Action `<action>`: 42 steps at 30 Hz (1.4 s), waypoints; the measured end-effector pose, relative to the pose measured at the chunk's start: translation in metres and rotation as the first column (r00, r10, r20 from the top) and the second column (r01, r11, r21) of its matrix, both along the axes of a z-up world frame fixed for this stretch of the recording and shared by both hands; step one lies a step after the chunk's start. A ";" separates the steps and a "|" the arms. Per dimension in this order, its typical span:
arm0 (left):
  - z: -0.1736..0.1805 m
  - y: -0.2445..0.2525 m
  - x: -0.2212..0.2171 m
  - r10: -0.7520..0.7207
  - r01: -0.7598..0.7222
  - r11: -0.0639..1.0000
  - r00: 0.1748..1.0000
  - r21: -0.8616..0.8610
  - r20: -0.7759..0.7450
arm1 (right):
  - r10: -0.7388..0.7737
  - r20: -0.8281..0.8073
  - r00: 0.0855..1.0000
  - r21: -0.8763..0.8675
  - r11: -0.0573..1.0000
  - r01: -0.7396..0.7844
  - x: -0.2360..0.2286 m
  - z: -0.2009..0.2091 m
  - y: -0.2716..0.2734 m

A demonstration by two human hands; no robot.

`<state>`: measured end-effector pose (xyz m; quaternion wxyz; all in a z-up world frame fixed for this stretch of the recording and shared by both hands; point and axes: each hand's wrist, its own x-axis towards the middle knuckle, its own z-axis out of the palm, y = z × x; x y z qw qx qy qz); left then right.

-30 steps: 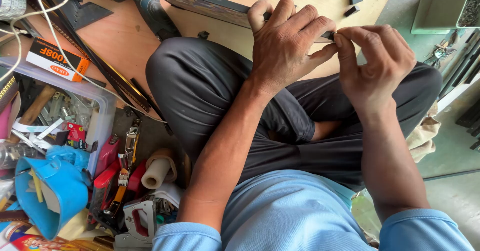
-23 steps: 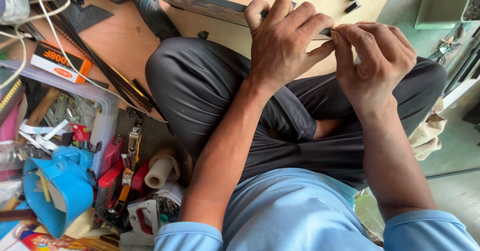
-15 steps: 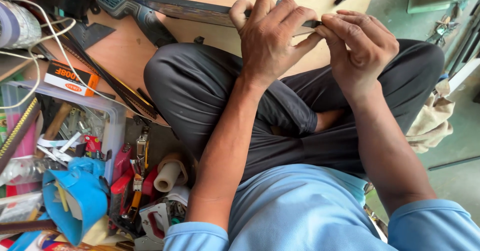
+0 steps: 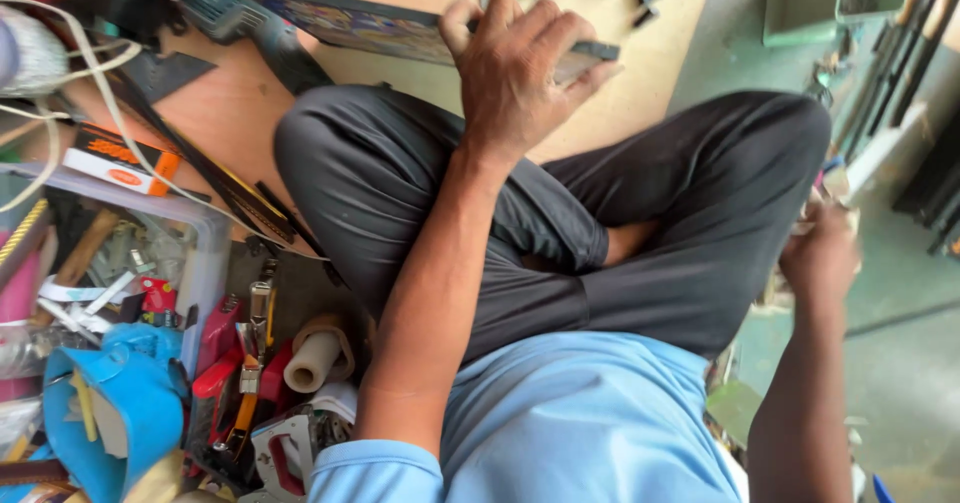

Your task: The recorder is assembling picture frames, applying a black rubber seal to the glass and using a hammer to tap the components into place.

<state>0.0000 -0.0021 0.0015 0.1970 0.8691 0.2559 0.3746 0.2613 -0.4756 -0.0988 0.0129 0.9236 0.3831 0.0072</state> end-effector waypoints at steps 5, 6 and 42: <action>-0.008 -0.002 0.004 0.013 -0.013 1.000 1.000 0.018 -0.010 | -0.132 -0.256 0.958 0.136 0.976 0.170 -0.020 -0.027 -0.018; -0.012 -0.001 0.005 0.014 -0.015 0.999 1.000 0.033 0.020 | -0.211 -0.356 0.910 0.196 0.936 0.293 -0.019 -0.034 -0.018; 0.001 0.002 -0.003 -0.048 0.048 0.999 0.998 -0.002 0.044 | 0.326 0.092 0.941 0.396 0.855 -0.335 -0.151 0.210 0.216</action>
